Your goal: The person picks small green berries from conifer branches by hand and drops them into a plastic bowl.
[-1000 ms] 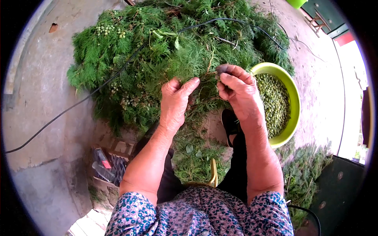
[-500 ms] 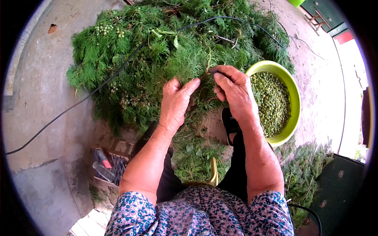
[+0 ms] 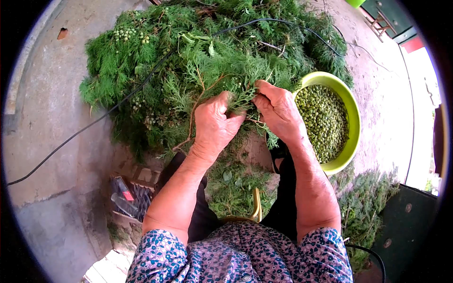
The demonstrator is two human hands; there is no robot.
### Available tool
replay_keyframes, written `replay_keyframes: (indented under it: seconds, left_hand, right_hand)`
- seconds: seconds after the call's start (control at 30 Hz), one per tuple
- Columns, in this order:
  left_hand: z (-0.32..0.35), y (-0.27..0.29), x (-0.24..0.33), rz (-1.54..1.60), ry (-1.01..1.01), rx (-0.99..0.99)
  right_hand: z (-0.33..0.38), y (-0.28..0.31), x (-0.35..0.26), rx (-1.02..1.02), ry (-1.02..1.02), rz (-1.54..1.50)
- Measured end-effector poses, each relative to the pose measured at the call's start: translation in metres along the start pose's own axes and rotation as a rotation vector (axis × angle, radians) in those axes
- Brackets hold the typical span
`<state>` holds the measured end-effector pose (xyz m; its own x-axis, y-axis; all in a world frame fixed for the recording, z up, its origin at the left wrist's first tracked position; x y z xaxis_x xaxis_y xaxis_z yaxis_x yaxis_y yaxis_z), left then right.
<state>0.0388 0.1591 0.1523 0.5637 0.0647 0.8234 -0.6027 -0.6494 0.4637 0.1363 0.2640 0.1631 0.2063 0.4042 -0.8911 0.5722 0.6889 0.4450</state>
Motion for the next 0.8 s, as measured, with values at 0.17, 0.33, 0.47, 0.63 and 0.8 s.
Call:
replay_keyframes:
  seconds: [0.17, 0.33, 0.47, 0.63, 0.8]
  left_hand:
    - [0.000, 0.002, -0.004, -0.131, -0.094, 0.010]
    - [0.002, 0.004, 0.004, -0.289, -0.167, 0.071]
    - [0.004, 0.004, 0.013, -0.420, -0.384, 0.082]
    - [0.006, 0.004, 0.022, -0.483, -0.430, 0.082]
    - [0.008, 0.008, 0.017, -0.485, -0.425, 0.131]
  right_hand:
    - [0.005, -0.002, -0.004, 0.087, 0.178, 0.158]
    - [0.008, -0.006, -0.007, 0.138, 0.095, 0.155]
    - [0.007, -0.011, 0.008, 0.331, 0.121, 0.007]
    - [0.016, -0.010, 0.000, 0.472, 0.119, 0.209]
    - [0.004, 0.011, 0.004, 0.536, -0.344, -0.420]
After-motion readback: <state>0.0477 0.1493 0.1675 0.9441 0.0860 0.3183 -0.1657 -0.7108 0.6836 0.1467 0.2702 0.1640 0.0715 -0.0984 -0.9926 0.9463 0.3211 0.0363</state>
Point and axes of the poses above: each hand's wrist, its own z-axis away from the middle knuckle, its own y-axis out of the back of the hand, x = y × z, the point moved 3 cm from there along -z, towards the middle knuckle, and after that the axes turned 1 degree about y, right-handed, at the moved point
